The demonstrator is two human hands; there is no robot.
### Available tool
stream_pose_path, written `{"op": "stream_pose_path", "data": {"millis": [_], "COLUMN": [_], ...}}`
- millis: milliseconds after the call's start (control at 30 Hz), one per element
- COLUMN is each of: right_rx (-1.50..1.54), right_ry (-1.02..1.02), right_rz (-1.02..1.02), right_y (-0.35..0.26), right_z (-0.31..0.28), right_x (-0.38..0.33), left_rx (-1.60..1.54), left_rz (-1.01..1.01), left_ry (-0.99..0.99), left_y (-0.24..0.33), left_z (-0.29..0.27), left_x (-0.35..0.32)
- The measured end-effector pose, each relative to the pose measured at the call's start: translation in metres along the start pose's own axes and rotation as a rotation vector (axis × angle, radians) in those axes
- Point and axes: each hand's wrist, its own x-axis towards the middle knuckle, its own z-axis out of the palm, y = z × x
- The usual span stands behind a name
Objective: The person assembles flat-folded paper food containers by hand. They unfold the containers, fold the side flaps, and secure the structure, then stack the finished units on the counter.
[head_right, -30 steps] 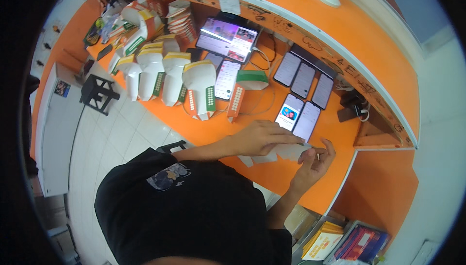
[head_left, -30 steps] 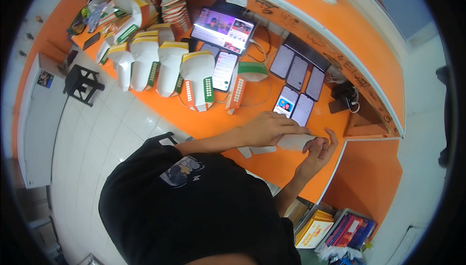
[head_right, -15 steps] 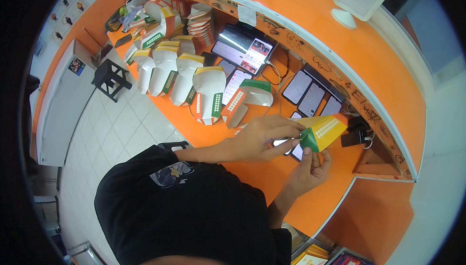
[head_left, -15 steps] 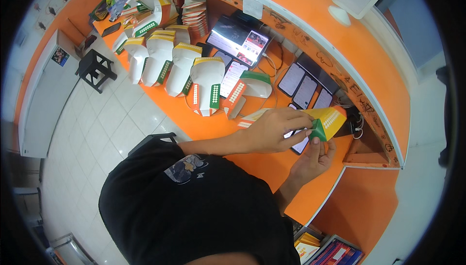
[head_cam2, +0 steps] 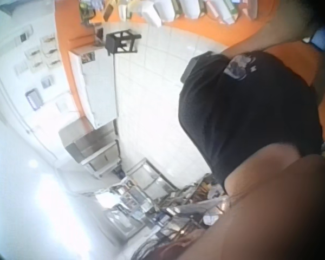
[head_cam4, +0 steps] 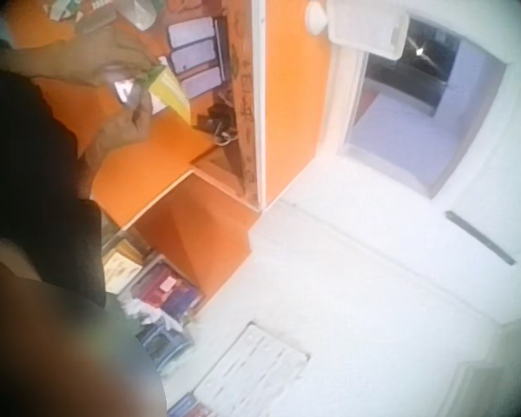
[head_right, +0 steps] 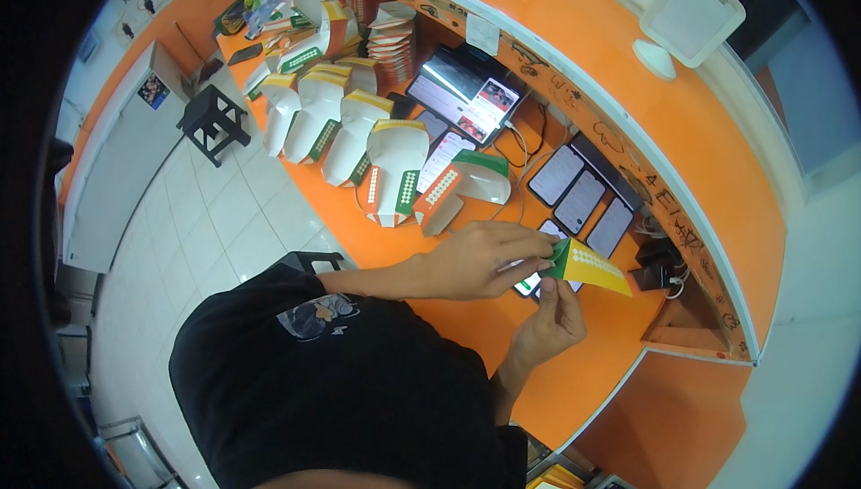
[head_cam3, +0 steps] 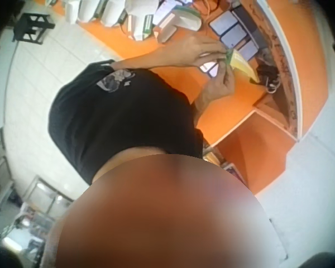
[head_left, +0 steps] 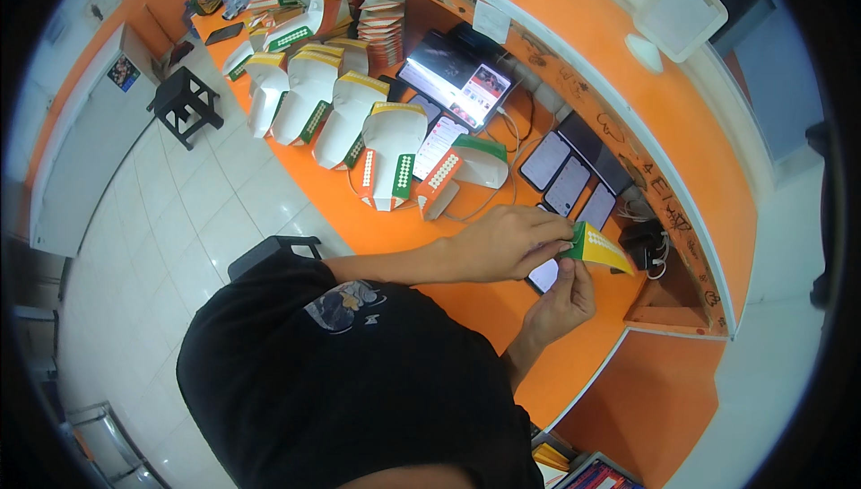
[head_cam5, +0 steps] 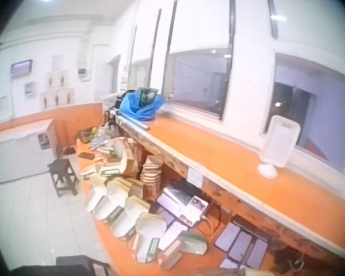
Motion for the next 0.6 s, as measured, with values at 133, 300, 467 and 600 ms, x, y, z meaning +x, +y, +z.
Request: {"op": "stream_pose_path", "data": {"millis": [133,300,467,600], "right_rx": [-0.105,-0.172,-0.114,-0.069], "right_ry": [-0.011,0.085,0.035,-0.004], "right_rz": [-0.007,-0.013,-0.030,0.039], "right_y": [-0.005,-0.005,0.005,0.014], "right_z": [0.000,0.001,-0.004,-0.018], "right_x": [0.006,0.007,0.015,0.022], "left_rx": [-0.006,-0.087,-0.114,-0.209], "left_rz": [-0.066,-0.089,-0.166,-0.111], "left_ry": [-0.054,-0.082,-0.230,-0.261], "left_y": [-0.001,-0.003,-0.004,-0.004], "left_z": [-0.002,0.004,0.004,0.002], "left_x": [0.004,0.008,0.007,0.006]}}
